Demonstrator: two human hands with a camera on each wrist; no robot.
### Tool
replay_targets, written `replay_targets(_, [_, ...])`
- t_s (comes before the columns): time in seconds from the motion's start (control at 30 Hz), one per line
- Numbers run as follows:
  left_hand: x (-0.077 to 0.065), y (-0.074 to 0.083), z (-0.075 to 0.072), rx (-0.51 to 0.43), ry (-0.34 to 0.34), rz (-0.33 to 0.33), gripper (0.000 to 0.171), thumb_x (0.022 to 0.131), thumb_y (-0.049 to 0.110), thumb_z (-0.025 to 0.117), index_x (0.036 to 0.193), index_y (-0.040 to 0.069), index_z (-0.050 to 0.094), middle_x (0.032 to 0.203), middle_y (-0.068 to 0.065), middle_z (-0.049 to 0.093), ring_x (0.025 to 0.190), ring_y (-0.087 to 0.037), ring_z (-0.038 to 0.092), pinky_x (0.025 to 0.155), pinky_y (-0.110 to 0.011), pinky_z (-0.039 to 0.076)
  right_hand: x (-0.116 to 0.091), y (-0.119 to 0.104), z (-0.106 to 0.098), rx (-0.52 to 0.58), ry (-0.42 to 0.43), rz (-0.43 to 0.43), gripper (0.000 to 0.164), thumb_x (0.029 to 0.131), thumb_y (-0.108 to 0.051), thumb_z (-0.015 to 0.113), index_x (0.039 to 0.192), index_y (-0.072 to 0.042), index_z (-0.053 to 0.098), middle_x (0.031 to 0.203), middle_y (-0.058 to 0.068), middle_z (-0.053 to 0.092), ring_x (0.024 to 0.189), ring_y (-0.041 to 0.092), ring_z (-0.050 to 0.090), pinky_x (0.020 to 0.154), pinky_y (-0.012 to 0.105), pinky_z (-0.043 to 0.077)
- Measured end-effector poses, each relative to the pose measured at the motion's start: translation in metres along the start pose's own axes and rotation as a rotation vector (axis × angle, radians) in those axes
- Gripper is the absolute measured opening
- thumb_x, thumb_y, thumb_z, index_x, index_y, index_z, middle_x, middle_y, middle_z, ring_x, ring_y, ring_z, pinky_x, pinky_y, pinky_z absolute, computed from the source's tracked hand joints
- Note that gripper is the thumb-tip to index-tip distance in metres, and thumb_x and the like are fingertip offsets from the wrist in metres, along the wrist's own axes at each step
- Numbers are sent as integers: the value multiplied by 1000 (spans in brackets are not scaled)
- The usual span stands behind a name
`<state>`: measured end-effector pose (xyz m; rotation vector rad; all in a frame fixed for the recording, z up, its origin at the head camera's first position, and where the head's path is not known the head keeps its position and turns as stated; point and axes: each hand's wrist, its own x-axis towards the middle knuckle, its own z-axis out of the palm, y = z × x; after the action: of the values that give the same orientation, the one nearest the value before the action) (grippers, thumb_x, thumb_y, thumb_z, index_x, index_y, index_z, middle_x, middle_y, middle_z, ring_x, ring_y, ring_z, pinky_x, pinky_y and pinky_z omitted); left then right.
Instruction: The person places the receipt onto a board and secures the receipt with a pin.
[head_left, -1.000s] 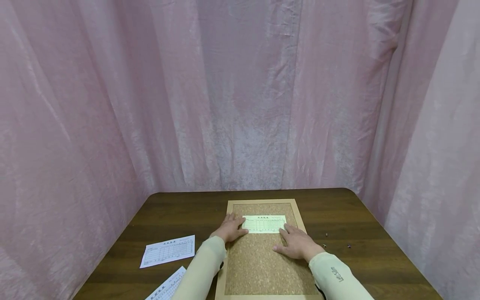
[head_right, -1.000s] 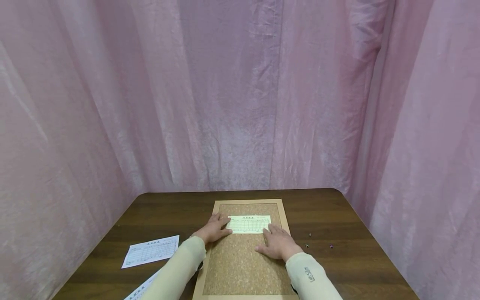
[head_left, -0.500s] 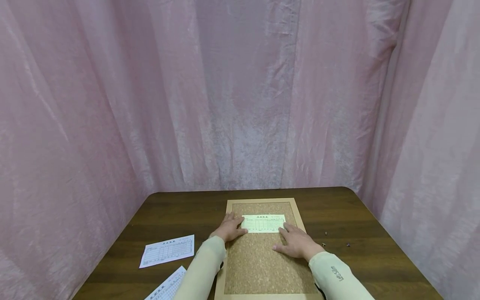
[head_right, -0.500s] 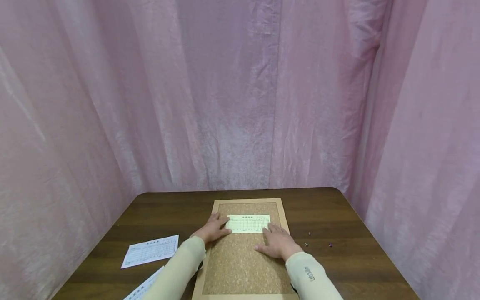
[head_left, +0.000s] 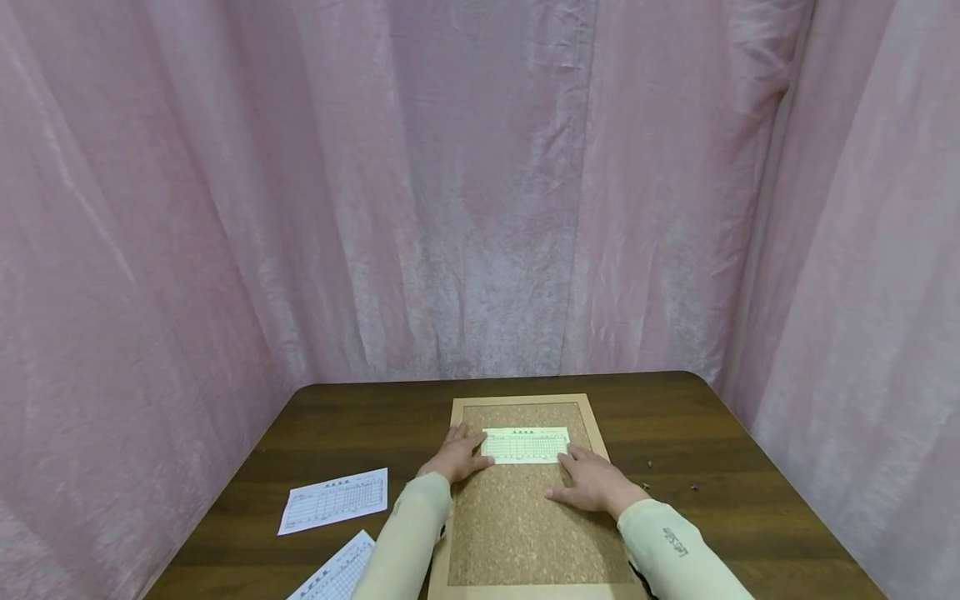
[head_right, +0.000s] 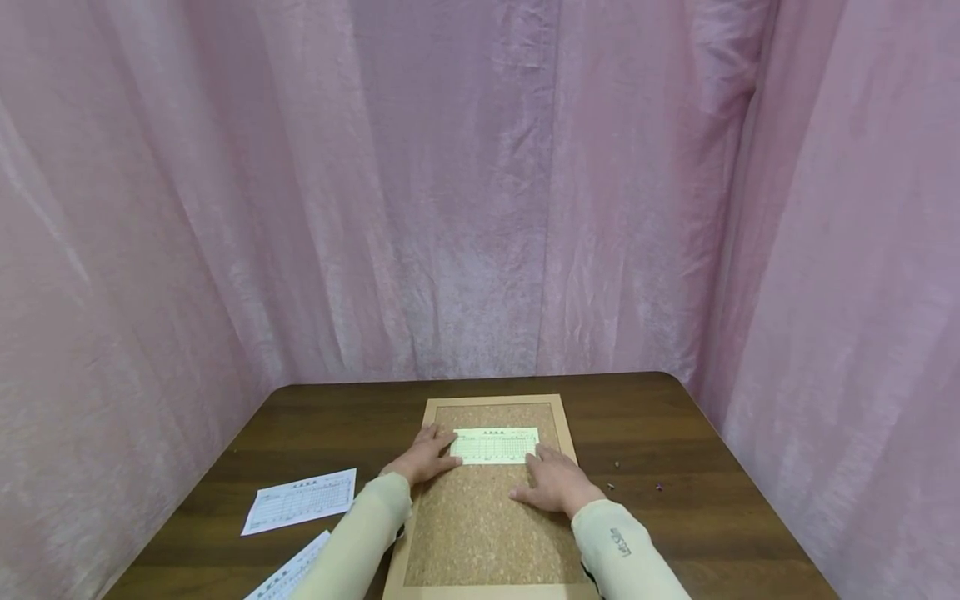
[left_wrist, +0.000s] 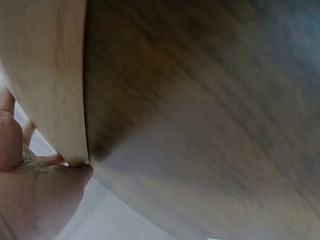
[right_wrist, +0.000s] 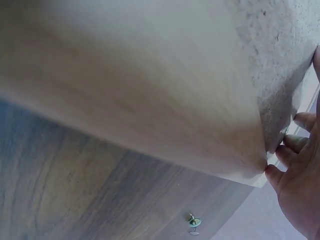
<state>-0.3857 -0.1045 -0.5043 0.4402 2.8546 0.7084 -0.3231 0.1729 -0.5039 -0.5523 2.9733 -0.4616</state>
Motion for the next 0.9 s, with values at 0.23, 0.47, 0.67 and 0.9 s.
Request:
replay_targets(0.23, [1,1,-4,-6,-5,-18,62,97,41,63,150,15,45,163,-21,12,150,-39,7,114,-60,21,1,2,-6,60,37,-6,79,91,-53,66,144,2,48,150,27,39,137,43,39,109,55,34])
replay_targets(0.47, [4,-2,-2,-4,4,-13,62,96,41,64,150,15,46,162,-22,14,149,-41,8,114,-61,20,-3,11,-18,144,156,-25,66,95,-38,67,144,3,48,145,27,45,133,44,43,106,56,37])
replay_targets(0.67, [5,-4,1,-8,5,-19,62,96,41,64,150,15,47,163,-22,14,149,-40,7,114,-61,20,-5,20,-29,217,246,11,63,97,-35,65,143,4,48,144,27,47,134,45,42,107,59,35])
replay_targets(0.9, [2,-2,2,-14,12,-8,62,95,40,66,148,14,48,162,-23,16,149,-41,9,113,-62,21,-13,26,-46,255,320,19,64,98,-40,62,144,3,48,142,26,48,129,46,47,102,61,38])
